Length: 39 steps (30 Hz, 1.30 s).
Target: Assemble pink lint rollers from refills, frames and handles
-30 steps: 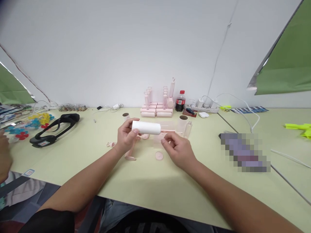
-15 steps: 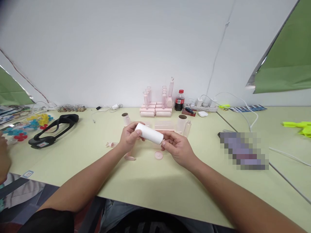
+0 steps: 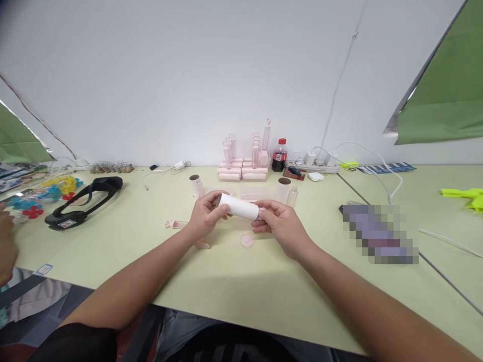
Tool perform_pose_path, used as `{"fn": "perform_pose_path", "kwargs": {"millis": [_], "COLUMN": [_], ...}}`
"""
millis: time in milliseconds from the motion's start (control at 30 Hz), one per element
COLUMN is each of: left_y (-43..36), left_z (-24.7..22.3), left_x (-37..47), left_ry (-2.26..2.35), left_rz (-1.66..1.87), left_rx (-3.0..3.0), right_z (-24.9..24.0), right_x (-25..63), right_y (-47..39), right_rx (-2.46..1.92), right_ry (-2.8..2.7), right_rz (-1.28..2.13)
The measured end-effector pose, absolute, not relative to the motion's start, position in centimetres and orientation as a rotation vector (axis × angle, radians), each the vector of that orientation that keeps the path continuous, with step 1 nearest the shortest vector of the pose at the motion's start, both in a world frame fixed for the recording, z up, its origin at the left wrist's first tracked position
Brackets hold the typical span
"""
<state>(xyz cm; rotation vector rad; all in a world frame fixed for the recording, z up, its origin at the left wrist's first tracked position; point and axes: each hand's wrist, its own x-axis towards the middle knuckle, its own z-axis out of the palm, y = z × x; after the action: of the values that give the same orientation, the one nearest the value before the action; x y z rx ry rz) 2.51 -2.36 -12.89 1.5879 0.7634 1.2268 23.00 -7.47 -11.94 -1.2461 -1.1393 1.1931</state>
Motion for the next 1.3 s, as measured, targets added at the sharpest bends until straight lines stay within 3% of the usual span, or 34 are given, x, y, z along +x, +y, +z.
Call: {"fn": "perform_pose_path", "kwargs": {"millis": [200,367,633,767,933,1133,1300], "left_y": [-2.0,-1.7,-1.9,-2.5,-4.2,-5.2,-5.4], "left_z": [-12.7,-12.5,-12.9,-13.1,-13.6,-13.2,-13.3], "left_x": [2.1,1.8,1.9,2.3,3.5,3.9,4.1], "left_ry": [0.756,0.772,0.778,0.752,0.698,0.78,0.788], "left_rz": [1.299,1.391,1.332,1.316,1.094,0.694,0.395], "left_rx": [1.525,1.466,1.552,1.766,2.095,2.549,2.984], "right_z": [-11.3,-12.5,-12.5,-10.8,-10.0,-8.4,-8.8], "right_x": [24.7,24.4,23.8,24.2,24.2,29.0,32.7], "right_y": [-7.7,-7.9,-8.1,-8.8,-9.2,-7.7,-6.3], "right_rx": [-1.599,-1.549,-1.629,-1.429,-1.156,-1.762,-2.109], "right_ry": [-1.824,-2.336,-2.313,-2.058,-2.252,-1.908,-1.741], "right_rz": [0.861,0.731,0.364,0.148,0.19,0.269,0.554]}}
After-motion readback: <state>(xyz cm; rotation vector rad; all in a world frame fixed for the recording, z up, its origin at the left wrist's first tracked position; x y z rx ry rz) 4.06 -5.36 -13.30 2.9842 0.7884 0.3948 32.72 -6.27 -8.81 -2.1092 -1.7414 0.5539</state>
